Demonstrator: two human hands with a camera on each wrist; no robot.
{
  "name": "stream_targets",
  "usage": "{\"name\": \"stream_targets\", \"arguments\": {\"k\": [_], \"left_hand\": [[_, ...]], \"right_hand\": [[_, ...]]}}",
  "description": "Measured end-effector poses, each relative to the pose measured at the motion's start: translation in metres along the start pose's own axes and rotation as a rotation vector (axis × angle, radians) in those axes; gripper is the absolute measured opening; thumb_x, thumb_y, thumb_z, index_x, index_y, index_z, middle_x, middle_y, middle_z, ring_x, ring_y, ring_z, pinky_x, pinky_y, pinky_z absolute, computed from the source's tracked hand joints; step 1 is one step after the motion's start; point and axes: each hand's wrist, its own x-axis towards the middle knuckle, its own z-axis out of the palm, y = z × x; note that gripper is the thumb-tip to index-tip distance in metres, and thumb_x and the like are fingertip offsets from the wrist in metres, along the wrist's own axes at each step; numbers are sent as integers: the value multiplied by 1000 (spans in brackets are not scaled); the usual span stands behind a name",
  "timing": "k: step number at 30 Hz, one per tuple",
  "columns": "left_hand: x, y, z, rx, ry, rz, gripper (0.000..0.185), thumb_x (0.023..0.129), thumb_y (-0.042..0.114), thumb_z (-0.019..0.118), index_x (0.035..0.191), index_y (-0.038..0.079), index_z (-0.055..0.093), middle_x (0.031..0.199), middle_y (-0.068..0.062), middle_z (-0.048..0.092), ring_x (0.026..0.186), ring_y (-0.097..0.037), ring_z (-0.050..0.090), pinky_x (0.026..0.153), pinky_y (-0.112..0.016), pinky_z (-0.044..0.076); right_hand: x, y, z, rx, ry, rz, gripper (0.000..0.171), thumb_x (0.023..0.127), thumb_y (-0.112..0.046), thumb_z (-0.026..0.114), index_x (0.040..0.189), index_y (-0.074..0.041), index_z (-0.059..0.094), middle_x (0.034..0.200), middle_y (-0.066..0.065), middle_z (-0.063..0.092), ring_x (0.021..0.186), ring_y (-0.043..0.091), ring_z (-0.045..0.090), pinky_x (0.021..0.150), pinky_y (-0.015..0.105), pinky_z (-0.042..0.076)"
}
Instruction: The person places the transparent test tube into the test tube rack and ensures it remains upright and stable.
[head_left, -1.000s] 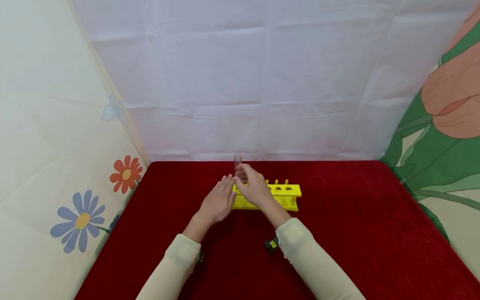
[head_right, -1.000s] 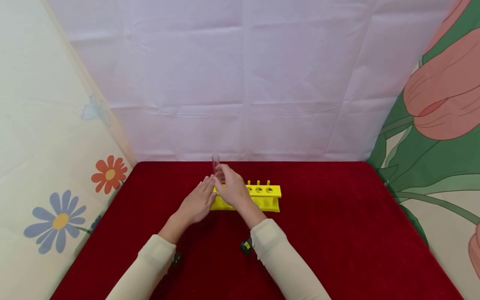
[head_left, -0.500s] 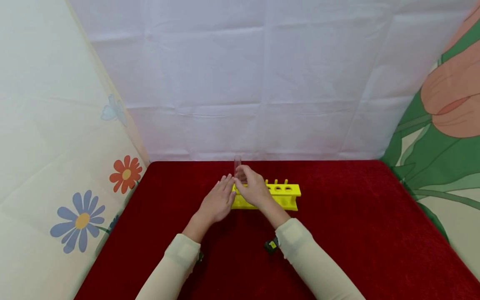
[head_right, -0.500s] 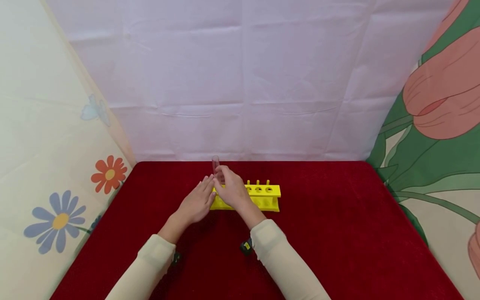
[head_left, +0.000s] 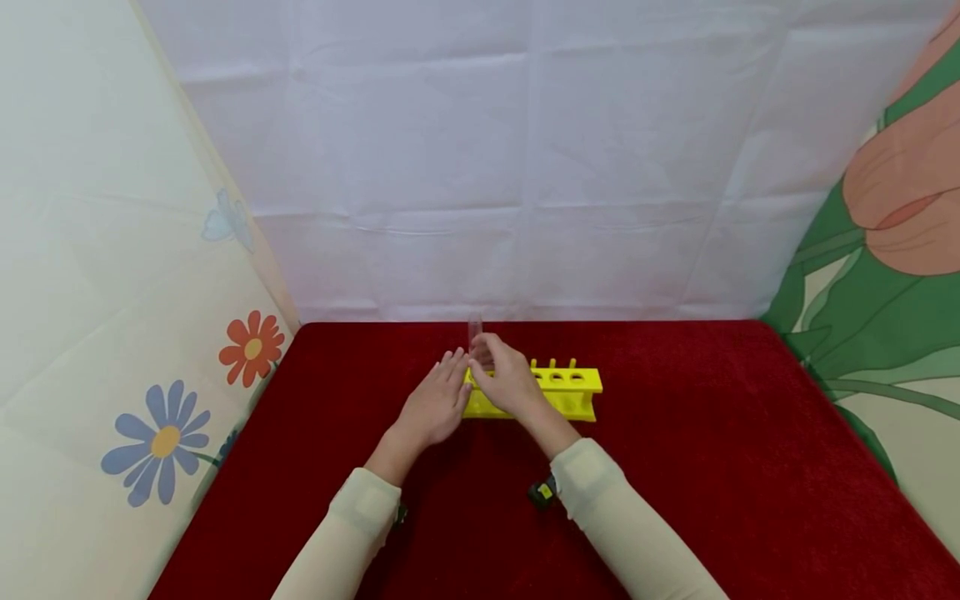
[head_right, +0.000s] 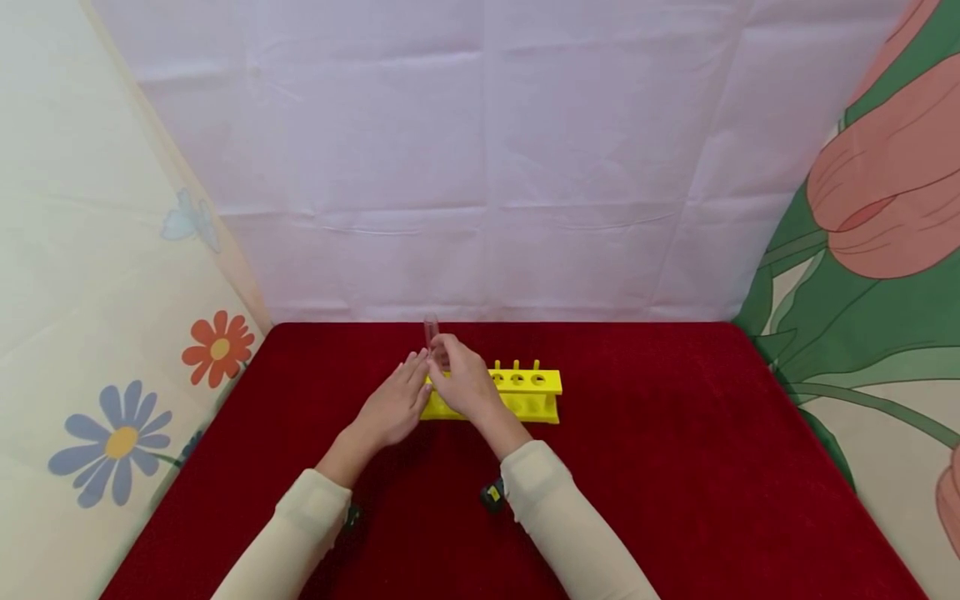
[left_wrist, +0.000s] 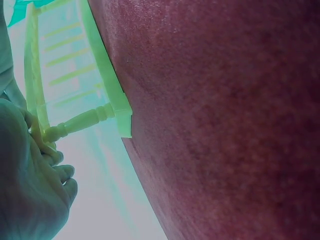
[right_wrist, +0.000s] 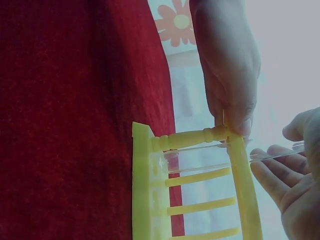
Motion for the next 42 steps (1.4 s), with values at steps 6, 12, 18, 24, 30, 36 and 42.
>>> {"name": "stream_targets", "arguments": {"k": [6,12,18,24,30,36,42], "left_hand": [[0,1,1,2,19,10,54,111,27,30,158,0,28,165,-18,27,153,-36,23,125,-45,21],[0,1,1,-11,29,9,54,112,27,30,159,1,28,164,-17,28,153,-35,23,125,-45,22],[0,1,1,-10,8,-2,55,112,29,28,160,3,26,166,-15,25,154,-32,20,126,-44,20],[-1,2,-1,-9,1,-10,55,112,30,27,160,4,25,166,-14,24,155,-31,19,126,-43,19],[-1,2,-1,-3,0,-11,55,112,30,27,160,3,25,166,-14,24,155,-31,19,126,-43,19],[0,1,-1,8,5,-6,55,112,30,27,160,3,25,166,-15,24,155,-32,19,126,-43,20],[0,1,-1,2,3,-5,55,112,29,27,160,2,25,166,-15,23,154,-33,20,126,-44,20]], "right_hand": [[-2,1,1,-14,6,-13,27,99,-10,64,123,0,58,110,13,70,100,26,70,90,38,59],[-3,2,1,-28,8,-34,27,99,-9,65,123,0,58,108,13,70,99,26,70,89,38,59],[-4,4,2,-27,5,-39,27,99,-9,64,123,1,58,109,14,70,99,27,70,89,38,59],[-4,4,3,-30,0,-34,26,99,-9,64,122,0,59,109,14,69,98,27,71,89,38,59],[-5,4,3,-42,5,-40,26,98,-10,64,122,0,59,109,14,70,98,27,71,89,38,59],[-5,4,3,-51,-7,-35,28,99,-11,64,124,-1,59,112,14,70,100,27,71,90,39,59],[-4,6,4,-50,-17,-30,27,99,-12,65,124,-2,59,113,13,70,101,27,71,90,39,59]]}}
